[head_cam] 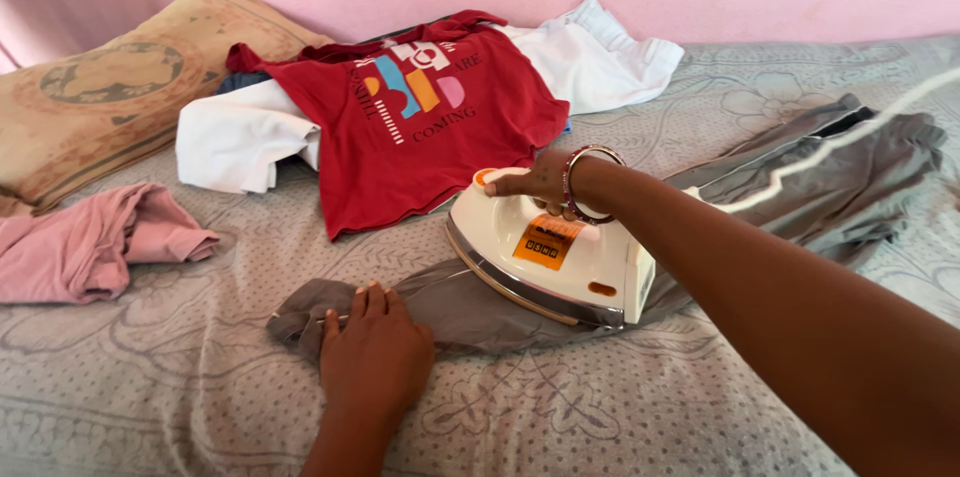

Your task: The person irons a pair of gray pants on a bed. They repeatedly smooth the fabric, use a white electric iron to press the legs, and adjust the garment to ensure even coverage. The pants remain on the bed throughout the process.

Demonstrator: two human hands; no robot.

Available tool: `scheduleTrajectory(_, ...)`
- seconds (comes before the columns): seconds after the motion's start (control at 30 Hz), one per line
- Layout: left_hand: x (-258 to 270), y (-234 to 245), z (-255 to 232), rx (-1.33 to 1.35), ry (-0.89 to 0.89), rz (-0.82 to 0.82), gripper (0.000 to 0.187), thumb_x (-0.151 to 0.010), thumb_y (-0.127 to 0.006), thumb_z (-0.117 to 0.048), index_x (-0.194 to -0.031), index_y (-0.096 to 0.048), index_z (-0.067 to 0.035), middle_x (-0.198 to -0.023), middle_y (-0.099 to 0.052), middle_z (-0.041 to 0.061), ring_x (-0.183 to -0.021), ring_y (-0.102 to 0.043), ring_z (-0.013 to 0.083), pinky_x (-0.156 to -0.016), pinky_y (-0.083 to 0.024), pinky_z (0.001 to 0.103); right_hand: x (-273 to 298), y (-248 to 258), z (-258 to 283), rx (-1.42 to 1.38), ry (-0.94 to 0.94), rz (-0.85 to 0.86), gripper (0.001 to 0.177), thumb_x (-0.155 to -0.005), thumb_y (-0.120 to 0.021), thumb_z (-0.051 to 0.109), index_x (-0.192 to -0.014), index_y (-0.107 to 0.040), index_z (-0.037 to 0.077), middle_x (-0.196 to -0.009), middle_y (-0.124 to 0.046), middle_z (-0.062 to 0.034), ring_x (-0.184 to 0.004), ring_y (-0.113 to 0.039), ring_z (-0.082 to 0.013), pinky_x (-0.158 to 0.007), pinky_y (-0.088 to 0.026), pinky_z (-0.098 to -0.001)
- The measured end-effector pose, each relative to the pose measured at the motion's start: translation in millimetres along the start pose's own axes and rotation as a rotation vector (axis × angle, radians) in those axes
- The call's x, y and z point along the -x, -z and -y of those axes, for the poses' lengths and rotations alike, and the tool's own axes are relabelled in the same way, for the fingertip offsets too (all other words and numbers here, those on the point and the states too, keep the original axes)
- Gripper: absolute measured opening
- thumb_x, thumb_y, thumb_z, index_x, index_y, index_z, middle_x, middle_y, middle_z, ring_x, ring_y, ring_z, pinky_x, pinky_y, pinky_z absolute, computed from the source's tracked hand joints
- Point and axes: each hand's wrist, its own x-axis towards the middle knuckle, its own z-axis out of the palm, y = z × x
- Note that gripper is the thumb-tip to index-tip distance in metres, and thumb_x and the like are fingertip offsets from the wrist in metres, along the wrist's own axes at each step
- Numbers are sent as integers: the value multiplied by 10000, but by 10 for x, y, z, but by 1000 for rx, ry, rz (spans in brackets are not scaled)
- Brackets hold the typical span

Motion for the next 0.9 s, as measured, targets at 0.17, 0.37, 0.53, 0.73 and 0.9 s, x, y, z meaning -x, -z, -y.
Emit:
scheduleTrajectory(0.17,-138,132,-12,-4,22,204,681,-995,-360,-408,-1562,-261,-42,-1678,-153,128,-1555,-121,271,-1229,-134,571,295,252,-390,163,-25,5,838,-693,-650,830,-790,-735,1,-731,-680,-122,-663,-633,-255,-584,-495,-431)
scheduleTrajectory(0.37,-350,196,-440,26,-102,91,799,-984,-438,-561,-1559,-292,-27,-1672,-209,161,-1559,-177,338,-1234,-181,580,919,610,-996,186,-179,-86,838,-645,-662,816,-851,-815,18,-785,-728,-150,-737,-671,-274,-630,-510,-447)
scheduleTrajectory(0.53,-681,-128,-1189,195,-478,69,865,-970,-452,-568,-1555,-228,29,-1668,-131,227,-1558,-105,361,-1221,-141,567,1008,740,-1135,327,-320,-174,940,-677,-597,877,-900,-818,-9,-843,-745,-212,-771,-732,-328,-683,-538,-458)
scheduleTrajectory(0.73,-671,-441,-1451,107,-494,142,1007,-960,-339,-706,-1574,-99,55,-1682,29,252,-1564,72,371,-1238,-25,520,640,763,-1218,401,-245,-273,977,-691,-555,916,-981,-811,18,-963,-755,-198,-923,-731,-340,-816,-546,-475)
scheduleTrajectory(0.9,-584,-445,-1426,124,-491,94,1089,-926,-334,-777,-1574,-91,64,-1681,29,249,-1570,76,356,-1236,-6,514,334,841,-1257,392,-280,-321,984,-747,-533,919,-1052,-788,19,-1016,-737,-214,-977,-717,-359,-852,-537,-487)
